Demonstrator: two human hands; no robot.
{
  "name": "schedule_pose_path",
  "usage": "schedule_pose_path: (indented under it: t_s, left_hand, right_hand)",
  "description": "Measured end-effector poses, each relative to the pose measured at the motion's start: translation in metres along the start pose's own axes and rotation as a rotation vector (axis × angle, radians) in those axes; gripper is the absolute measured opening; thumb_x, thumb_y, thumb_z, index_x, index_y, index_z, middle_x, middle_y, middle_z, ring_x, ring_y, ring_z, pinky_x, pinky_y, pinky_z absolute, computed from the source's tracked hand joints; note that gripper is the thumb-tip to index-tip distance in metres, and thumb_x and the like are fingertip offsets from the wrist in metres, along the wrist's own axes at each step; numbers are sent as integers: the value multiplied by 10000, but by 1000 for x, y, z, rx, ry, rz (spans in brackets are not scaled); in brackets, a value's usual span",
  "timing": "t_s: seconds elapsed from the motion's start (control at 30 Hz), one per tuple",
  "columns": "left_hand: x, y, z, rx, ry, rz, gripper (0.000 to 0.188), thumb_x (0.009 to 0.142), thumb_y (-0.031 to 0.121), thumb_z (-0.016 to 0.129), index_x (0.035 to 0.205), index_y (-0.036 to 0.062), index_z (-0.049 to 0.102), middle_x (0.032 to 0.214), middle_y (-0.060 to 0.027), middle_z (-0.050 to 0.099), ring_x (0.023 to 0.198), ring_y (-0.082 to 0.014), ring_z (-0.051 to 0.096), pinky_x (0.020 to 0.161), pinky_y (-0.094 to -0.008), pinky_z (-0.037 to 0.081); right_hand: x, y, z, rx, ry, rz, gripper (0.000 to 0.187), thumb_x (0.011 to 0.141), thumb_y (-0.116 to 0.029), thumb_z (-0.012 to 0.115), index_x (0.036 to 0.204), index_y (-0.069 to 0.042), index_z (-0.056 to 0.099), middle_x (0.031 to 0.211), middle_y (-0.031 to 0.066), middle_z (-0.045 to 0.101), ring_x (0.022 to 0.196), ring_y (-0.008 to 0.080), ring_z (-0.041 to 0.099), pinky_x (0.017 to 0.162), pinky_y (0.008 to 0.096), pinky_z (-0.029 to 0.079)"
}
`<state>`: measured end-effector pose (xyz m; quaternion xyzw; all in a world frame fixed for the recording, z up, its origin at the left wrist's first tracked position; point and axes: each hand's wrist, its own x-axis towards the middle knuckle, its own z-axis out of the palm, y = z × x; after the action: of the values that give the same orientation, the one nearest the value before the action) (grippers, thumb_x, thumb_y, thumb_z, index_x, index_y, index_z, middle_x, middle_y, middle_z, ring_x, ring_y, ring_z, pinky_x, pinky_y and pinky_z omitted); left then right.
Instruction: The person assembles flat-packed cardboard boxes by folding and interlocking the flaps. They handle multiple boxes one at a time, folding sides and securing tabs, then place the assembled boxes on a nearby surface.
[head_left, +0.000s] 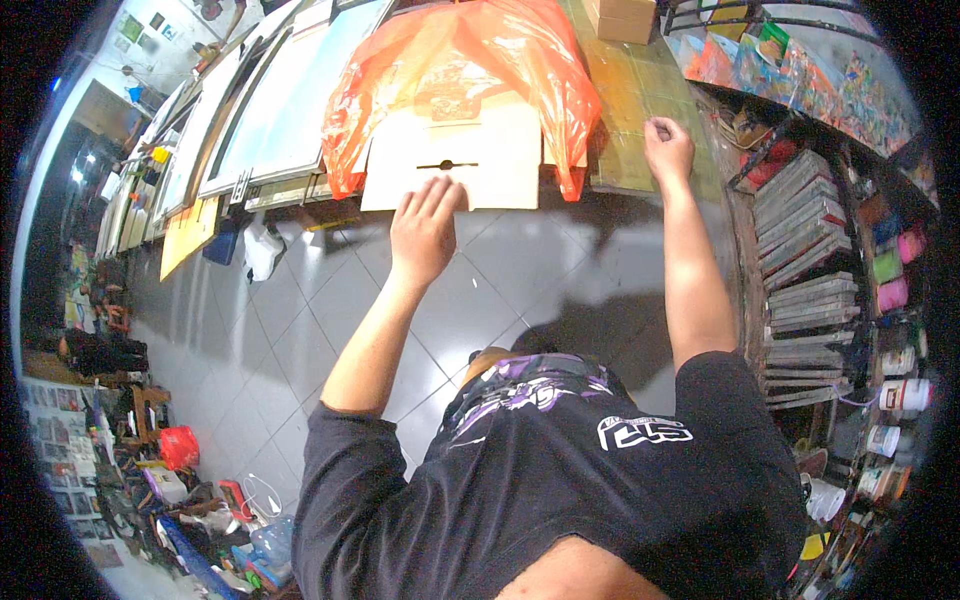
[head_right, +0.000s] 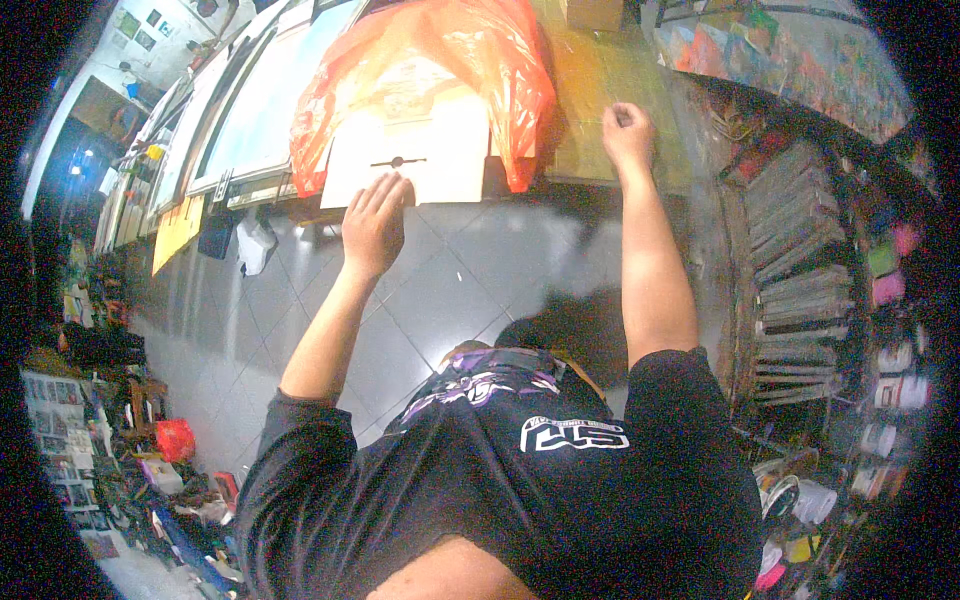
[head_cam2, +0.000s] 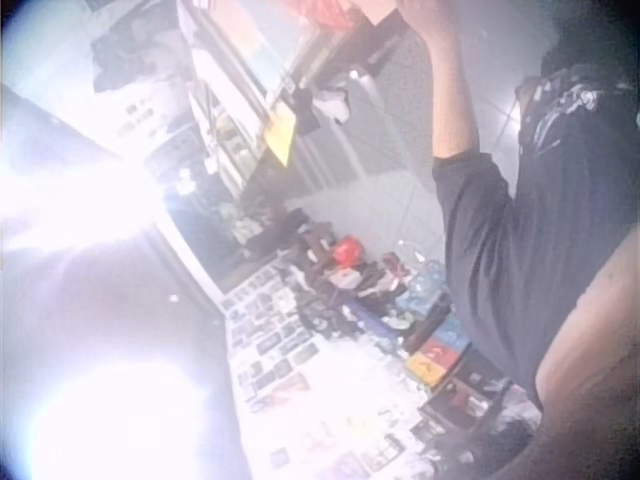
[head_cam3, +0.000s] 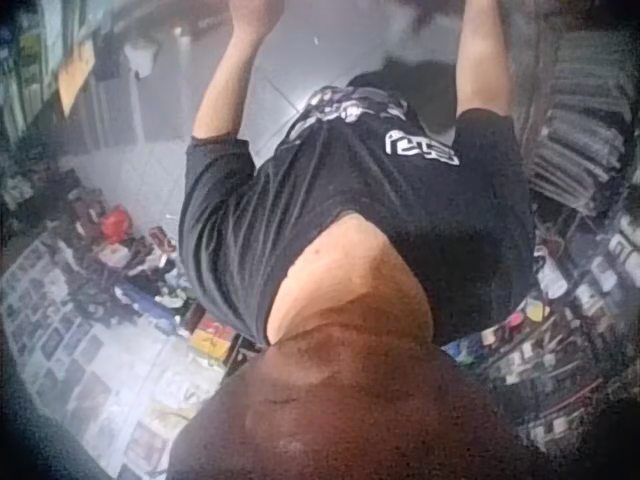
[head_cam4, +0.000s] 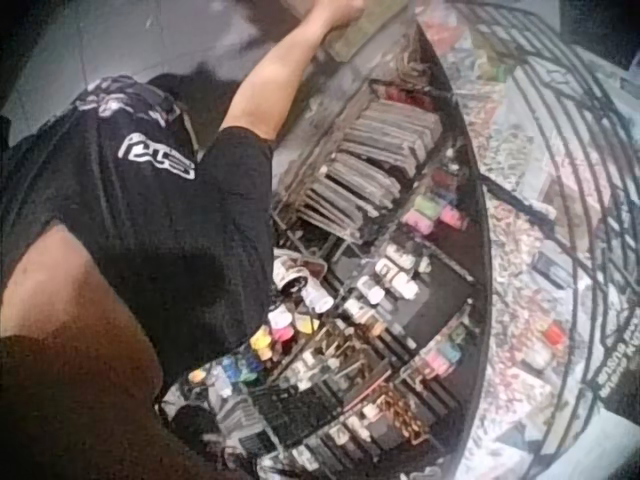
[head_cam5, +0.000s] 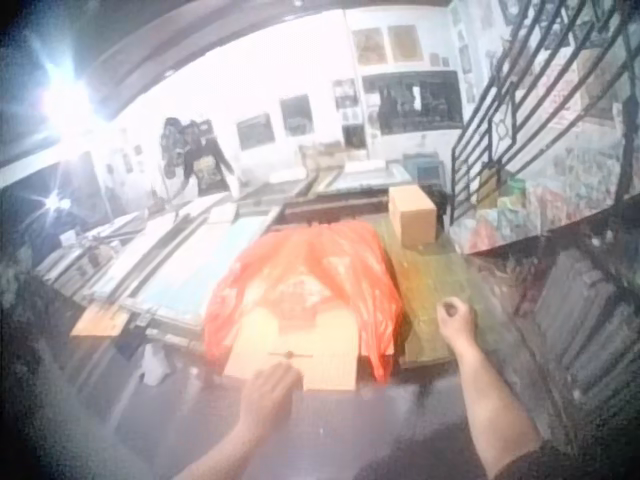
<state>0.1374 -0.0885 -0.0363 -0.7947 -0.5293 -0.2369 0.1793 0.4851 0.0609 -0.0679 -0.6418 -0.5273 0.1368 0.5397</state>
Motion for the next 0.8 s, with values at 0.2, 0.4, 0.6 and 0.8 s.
schedule_pose_path:
  t_s: [0.2, 0.4, 0.6, 0.8]
  left_hand:
    - [-6, -20, -20, 56, 157, -194, 388, 800, 36, 543, 1168, 154, 575, 1189, -40, 593, 1177, -261, 499, 973, -499, 354]
    - [-25, 13, -42, -62, 192, -127, 376, 744, 18, 550, 1093, 146, 606, 1152, -38, 608, 1112, -237, 534, 951, -496, 358]
    - [-17, 44, -28, -264, 201, -56, 311, 732, 17, 561, 1016, 128, 617, 1085, -42, 630, 1056, -245, 560, 897, -453, 390]
    - [-7, 43, -23, -361, -41, 0, 426, 703, 123, 660, 1116, 90, 558, 1144, -44, 571, 1097, -239, 512, 919, -408, 371]
  right_hand:
    - [2, 17, 3, 4, -10, -153, 230, 796, -201, 638, 908, -1, 653, 850, 144, 682, 788, 244, 662, 725, 337, 508]
    - [8, 28, 6, -101, -11, -198, 217, 809, -190, 644, 915, -1, 659, 800, 115, 684, 751, 180, 657, 703, 294, 499]
    - [8, 28, 10, -161, -21, -200, 223, 777, -199, 628, 890, -10, 657, 849, 141, 662, 793, 249, 647, 737, 343, 494]
    - [4, 20, 9, -103, -54, -160, 223, 771, -197, 621, 886, -10, 659, 852, 139, 668, 791, 259, 650, 730, 346, 496]
